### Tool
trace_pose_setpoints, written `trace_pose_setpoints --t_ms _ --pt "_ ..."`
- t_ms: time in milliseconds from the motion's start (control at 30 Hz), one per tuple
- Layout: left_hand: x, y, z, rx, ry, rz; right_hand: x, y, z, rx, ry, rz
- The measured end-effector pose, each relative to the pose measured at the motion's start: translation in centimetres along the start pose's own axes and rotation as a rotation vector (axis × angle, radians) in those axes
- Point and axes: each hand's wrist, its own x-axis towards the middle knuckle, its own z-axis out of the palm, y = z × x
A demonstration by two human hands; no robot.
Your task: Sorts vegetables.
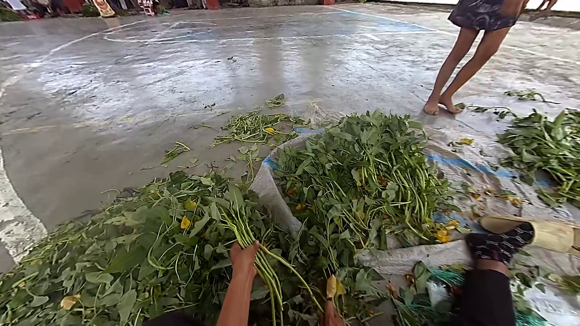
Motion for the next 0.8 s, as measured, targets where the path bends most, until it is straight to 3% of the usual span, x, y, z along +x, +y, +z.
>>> trace_pose_setpoints --t_ms 133,300,400,433,500,600,633,700,800 --pt "-1.2 0.5 0.3 0.065 -0.131 0.03 1.3 -0.2 -1.3 -0.114 -0.114 0.138" --pt "-2.0 2.0 0.9 -0.123 -0.23 -0.069 2.0 -2.1 -0.9 -0.178 -0.316 0.024" --pt "-1.9 2.1 0.8 -0.273 -0.226 -0.142 1.0 -2.2 -0.1 -0.071 -0.424 -0.121" --pt "-1.7 2.0 0.6 -0.316 -0.204 -0.163 0.4 -1.5 0.2 0.076 -0.365 -0.19" --pt "-1.1 1.8 0.2 -0.427 -0.126 -0.214 -0.5 0.1 1.1 0.549 -0.083 -0.277" --pt "0.0 0.5 -0.3 -0.589 0.036 -0.224 0.9 -0.6 -0.2 1.311 0.258 0.008" --pt "0.2 0.5 -0.6 -0.597 0.088 -0.186 1.8 -0.7 -1.2 1.402 0.36 0.135" --pt "-0.3 1.3 -0.8 -0.51 0.103 -0.063 3.5 0.4 -2.7 1.136 0.449 0.251" --pt "-2.0 1.7 0.6 -0.257 -0.01 0.101 3.7 -0.3 -3.6 0.45 0.122 -0.03"
